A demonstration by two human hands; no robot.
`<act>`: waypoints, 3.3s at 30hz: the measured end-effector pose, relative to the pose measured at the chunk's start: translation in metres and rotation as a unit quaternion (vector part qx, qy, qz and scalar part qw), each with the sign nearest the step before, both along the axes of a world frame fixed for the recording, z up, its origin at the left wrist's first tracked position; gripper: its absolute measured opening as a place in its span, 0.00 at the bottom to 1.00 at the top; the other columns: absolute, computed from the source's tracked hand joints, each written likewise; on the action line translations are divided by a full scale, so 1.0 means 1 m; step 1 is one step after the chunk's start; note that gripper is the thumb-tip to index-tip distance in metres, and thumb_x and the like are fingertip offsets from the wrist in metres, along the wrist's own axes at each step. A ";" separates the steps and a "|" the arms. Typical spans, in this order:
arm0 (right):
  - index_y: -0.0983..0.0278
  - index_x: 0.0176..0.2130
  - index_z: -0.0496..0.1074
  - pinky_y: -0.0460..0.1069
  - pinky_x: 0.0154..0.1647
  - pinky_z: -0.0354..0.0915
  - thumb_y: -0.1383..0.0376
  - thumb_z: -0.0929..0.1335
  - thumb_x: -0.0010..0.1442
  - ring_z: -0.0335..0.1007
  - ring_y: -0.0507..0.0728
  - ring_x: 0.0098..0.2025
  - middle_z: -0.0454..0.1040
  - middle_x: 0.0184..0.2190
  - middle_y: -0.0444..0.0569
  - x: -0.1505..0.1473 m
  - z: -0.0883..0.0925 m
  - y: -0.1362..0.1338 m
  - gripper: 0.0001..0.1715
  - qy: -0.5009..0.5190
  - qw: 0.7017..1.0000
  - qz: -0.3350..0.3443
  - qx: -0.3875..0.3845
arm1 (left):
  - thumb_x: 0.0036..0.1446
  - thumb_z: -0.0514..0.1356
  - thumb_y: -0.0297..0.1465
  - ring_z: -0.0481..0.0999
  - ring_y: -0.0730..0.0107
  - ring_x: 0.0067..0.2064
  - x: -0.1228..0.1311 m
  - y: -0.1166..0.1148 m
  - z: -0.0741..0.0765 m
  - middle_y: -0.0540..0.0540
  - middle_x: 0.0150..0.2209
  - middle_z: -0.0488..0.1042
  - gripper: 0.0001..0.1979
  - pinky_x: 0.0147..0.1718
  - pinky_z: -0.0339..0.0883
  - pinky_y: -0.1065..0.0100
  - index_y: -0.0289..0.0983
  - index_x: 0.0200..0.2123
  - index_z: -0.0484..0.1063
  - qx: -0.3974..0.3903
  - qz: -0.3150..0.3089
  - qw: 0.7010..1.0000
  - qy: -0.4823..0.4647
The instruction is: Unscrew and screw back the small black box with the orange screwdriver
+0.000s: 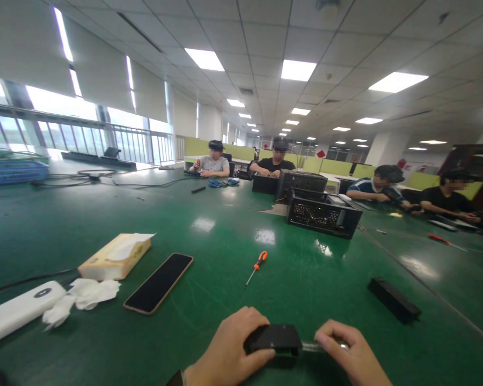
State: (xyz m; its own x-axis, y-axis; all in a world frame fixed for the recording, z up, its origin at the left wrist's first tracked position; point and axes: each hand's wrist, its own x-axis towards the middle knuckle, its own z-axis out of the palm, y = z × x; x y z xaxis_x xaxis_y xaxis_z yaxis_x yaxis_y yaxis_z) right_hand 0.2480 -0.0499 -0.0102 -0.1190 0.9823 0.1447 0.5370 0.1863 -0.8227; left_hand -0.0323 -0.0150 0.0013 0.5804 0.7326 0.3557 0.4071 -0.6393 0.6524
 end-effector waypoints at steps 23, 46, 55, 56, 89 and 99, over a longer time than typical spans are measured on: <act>0.64 0.20 0.68 0.46 0.28 0.54 0.50 0.59 0.67 0.60 0.52 0.25 0.62 0.18 0.41 0.016 0.009 0.007 0.32 -0.139 0.990 0.018 -0.005 | 0.61 0.61 0.39 0.73 0.59 0.42 -0.001 0.003 -0.003 0.45 0.42 0.74 0.14 0.42 0.67 0.64 0.39 0.48 0.71 -0.022 0.006 1.000 0.003; 0.62 0.52 0.73 0.55 0.54 0.64 0.56 0.74 0.51 0.71 0.65 0.50 0.76 0.49 0.56 -0.056 0.003 0.004 0.30 -0.100 0.991 0.072 0.047 | 0.54 0.69 0.38 0.75 0.56 0.44 0.002 0.002 0.004 0.43 0.42 0.76 0.19 0.44 0.70 0.61 0.38 0.48 0.76 0.018 -0.007 1.000 0.023; 0.63 0.41 0.78 0.50 0.36 0.68 0.53 0.73 0.53 0.74 0.60 0.36 0.79 0.36 0.51 -0.005 0.009 0.022 0.20 -0.105 0.984 -0.039 0.138 | 0.64 0.59 0.40 0.75 0.56 0.48 -0.007 0.009 -0.003 0.41 0.46 0.75 0.16 0.48 0.72 0.59 0.40 0.51 0.73 0.091 0.079 0.990 -0.071; 0.63 0.41 0.78 0.51 0.37 0.69 0.52 0.72 0.54 0.75 0.61 0.37 0.80 0.37 0.52 0.010 0.007 0.028 0.21 -0.101 0.981 -0.072 0.148 | 0.64 0.59 0.39 0.75 0.56 0.48 -0.008 0.010 -0.003 0.41 0.46 0.75 0.15 0.48 0.72 0.59 0.40 0.50 0.73 0.094 0.087 0.989 -0.075; 0.67 0.54 0.70 0.57 0.45 0.69 0.40 0.65 0.51 0.75 0.70 0.45 0.78 0.44 0.59 0.151 0.005 0.043 0.44 -0.103 0.829 -0.535 0.124 | 0.63 0.61 0.33 0.75 0.57 0.46 -0.003 0.008 -0.009 0.44 0.44 0.75 0.11 0.47 0.71 0.59 0.40 0.48 0.73 0.069 0.064 0.994 -0.052; 0.62 0.53 0.74 0.58 0.55 0.65 0.53 0.76 0.48 0.72 0.68 0.52 0.77 0.50 0.56 -0.033 0.010 -0.001 0.34 -0.165 0.981 0.074 0.066 | 0.46 0.73 0.40 0.71 0.49 0.50 -0.004 0.004 -0.002 0.41 0.48 0.73 0.30 0.50 0.67 0.52 0.39 0.52 0.73 0.035 0.044 0.998 0.031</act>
State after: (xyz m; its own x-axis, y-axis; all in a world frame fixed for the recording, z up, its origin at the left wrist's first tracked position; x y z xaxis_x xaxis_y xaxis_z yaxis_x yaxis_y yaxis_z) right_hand 0.2146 -0.0511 -0.0005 -0.3196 0.9264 0.1992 0.7291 0.3747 -0.5727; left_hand -0.0363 -0.0110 -0.0009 0.5376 0.7562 0.3732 0.5015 -0.6425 0.5794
